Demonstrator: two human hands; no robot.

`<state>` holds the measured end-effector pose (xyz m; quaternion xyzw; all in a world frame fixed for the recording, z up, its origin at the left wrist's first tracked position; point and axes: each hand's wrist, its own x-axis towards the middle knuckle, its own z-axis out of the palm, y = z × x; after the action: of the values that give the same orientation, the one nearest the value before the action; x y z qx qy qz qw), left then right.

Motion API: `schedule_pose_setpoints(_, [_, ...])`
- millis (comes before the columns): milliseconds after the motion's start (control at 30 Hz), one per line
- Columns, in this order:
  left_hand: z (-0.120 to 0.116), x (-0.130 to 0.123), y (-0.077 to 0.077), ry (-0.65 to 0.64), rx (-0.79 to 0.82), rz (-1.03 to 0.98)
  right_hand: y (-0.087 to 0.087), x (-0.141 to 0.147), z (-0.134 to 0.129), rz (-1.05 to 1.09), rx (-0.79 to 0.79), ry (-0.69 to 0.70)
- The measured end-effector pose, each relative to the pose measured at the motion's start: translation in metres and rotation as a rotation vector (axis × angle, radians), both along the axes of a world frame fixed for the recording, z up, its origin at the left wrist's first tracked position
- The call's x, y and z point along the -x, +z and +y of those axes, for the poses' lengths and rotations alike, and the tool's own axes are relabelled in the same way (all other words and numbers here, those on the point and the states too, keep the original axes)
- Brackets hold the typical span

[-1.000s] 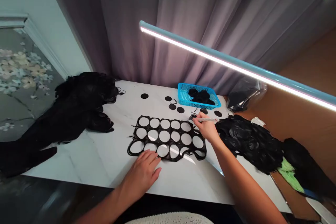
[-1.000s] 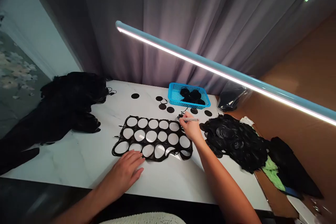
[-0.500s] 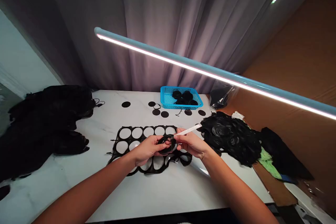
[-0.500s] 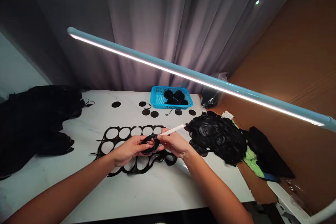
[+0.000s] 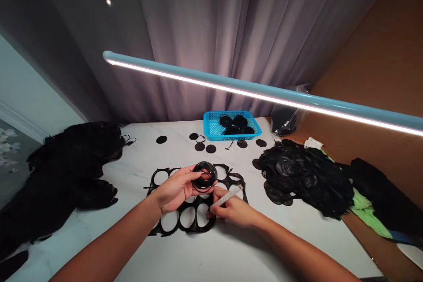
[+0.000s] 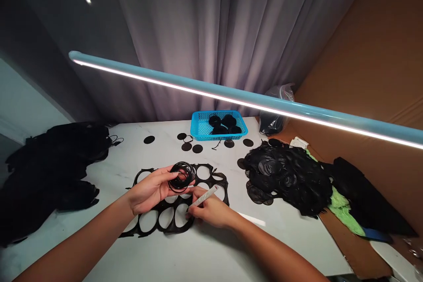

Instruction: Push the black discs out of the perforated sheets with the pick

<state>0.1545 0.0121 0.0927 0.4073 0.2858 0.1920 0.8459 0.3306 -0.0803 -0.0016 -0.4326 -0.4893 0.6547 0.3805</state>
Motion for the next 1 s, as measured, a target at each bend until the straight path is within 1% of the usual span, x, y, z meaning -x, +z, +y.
schedule_pose_setpoints(100, [-0.001, 0.002, 0.002, -0.071, -0.064, -0.001, -0.004, 0.010, 0.001, -0.089, -0.056, 0.008])
schedule_pose_setpoints(200, [0.000, 0.001, 0.000, -0.126, -0.148, 0.028, -0.001, 0.014, 0.004, -0.152, -0.136, 0.002])
schedule_pose_setpoints(233, [0.002, 0.000, -0.001, -0.132, -0.212, 0.062, 0.002, 0.012, 0.005, -0.134, -0.152, -0.010])
schedule_pose_setpoints(267, [0.004, -0.001, -0.001, -0.134, -0.313, 0.121, 0.007, 0.009, 0.007, -0.089, -0.154, -0.041])
schedule_pose_setpoints(333, [0.010, -0.004, -0.002, -0.127, -0.622, 0.302, 0.020, -0.008, 0.010, 0.029, -0.141, -0.169])
schedule_pose_setpoints(400, [0.021, -0.010, 0.001, -0.119, -0.955, 0.480, 0.037, -0.037, 0.012, 0.089, -0.170, -0.399])
schedule_pose_setpoints(433, [0.027, -0.014, 0.004, -0.124, -1.070, 0.539, 0.047, -0.056, 0.011, 0.081, -0.222, -0.554])
schedule_pose_setpoints(467, [0.035, -0.019, 0.008, -0.130, -1.140, 0.571, 0.055, -0.076, 0.009, 0.081, -0.277, -0.721])
schedule_pose_setpoints(533, [0.053, -0.035, 0.018, -0.146, -1.175, 0.586, 0.068, -0.118, 0.002, 0.103, -0.433, -1.074])
schedule_pose_setpoints(567, [0.064, -0.045, 0.022, -0.145, -1.173, 0.589, 0.070, -0.137, -0.003, 0.090, -0.528, -1.243])
schedule_pose_setpoints(633, [0.089, -0.068, 0.031, -0.130, -1.155, 0.600, 0.068, -0.170, -0.014, 0.009, -0.678, -1.504])
schedule_pose_setpoints(667, [0.102, -0.082, 0.034, -0.115, -1.139, 0.611, 0.063, -0.182, -0.020, -0.063, -0.712, -1.584])
schedule_pose_setpoints(700, [0.116, -0.096, 0.036, -0.090, -1.124, 0.625, 0.058, -0.192, -0.025, -0.160, -0.700, -1.608])
schedule_pose_setpoints(733, [0.131, -0.110, 0.038, -0.063, -1.111, 0.641, 0.052, -0.199, -0.028, -0.279, -0.645, -1.576])
schedule_pose_setpoints(767, [0.144, -0.125, 0.038, -0.035, -1.097, 0.659, 0.046, -0.203, -0.031, -0.409, -0.560, -1.493])
schedule_pose_setpoints(833, [0.170, -0.154, 0.038, 0.013, -1.070, 0.700, 0.037, -0.205, -0.033, -0.631, -0.374, -1.260])
schedule_pose_setpoints(867, [0.180, -0.167, 0.037, 0.032, -1.057, 0.718, 0.035, -0.204, -0.033, -0.703, -0.310, -1.171])
schedule_pose_setpoints(900, [0.189, -0.179, 0.036, 0.046, -1.043, 0.735, 0.034, -0.203, -0.033, -0.750, -0.279, -1.127])
schedule_pose_setpoints(933, [0.196, -0.190, 0.034, 0.055, -1.032, 0.749, 0.034, -0.202, -0.033, -0.776, -0.275, -1.125])
schedule_pose_setpoints(1000, [0.206, -0.209, 0.031, 0.057, -1.023, 0.764, 0.037, -0.202, -0.033, -0.795, -0.304, -1.184])
